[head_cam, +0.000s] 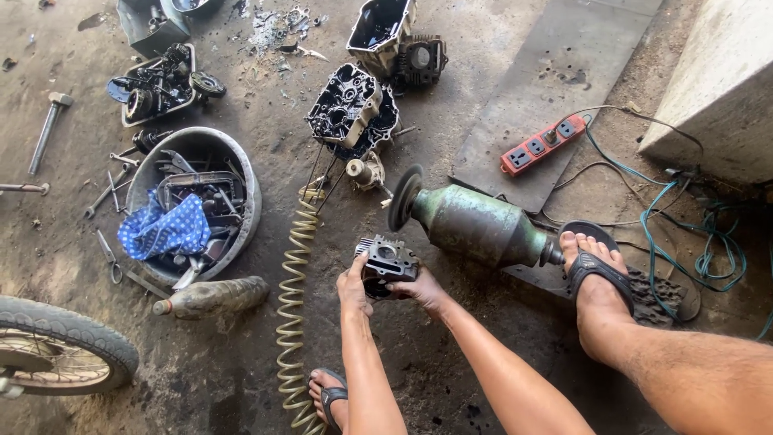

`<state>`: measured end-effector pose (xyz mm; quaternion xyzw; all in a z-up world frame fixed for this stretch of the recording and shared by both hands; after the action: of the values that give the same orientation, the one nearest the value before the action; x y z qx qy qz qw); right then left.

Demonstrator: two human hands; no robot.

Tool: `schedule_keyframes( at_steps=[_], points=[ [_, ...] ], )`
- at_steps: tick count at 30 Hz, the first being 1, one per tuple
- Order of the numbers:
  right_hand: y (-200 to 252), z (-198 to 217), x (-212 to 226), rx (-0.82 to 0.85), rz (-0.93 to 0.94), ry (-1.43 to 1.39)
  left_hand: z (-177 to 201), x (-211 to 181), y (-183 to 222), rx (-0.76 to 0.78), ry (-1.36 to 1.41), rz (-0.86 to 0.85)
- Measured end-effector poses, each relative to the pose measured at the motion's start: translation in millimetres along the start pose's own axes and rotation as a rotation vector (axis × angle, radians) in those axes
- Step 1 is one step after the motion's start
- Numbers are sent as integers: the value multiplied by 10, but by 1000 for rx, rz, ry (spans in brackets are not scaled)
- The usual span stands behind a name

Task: Using a bench grinder to resurface or clean the mating surface of a motorcycle cylinder head.

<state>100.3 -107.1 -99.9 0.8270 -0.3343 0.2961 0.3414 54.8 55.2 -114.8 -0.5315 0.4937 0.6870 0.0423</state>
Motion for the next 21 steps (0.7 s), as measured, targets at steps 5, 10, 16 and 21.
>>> schedule_keyframes(
  at_steps=[5, 10, 16, 21],
  points=[
    [35, -97, -164, -105, -51, -143, 254, 41, 35, -301, -39, -179],
    [188, -254, -125, -117, -133, -205, 182, -114, 432, -456, -142, -385],
    [16, -167, -648, -75, -315, -639, 70, -76, 690, -368, -23, -532],
    [-15, 9, -545, -161, -224, -435, 115, 71, 574, -278, -25, -548]
  ],
)
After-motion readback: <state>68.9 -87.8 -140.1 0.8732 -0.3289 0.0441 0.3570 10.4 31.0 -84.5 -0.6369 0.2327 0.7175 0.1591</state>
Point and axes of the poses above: each hand's wrist, its own y-axis away from the middle knuckle, its own z-axis out of the back of the hand, x = y × z, the point moved 9 cm from there along -y, towards the middle knuckle, and after that the axes turned 8 degrees about x, right-handed, at the moved point
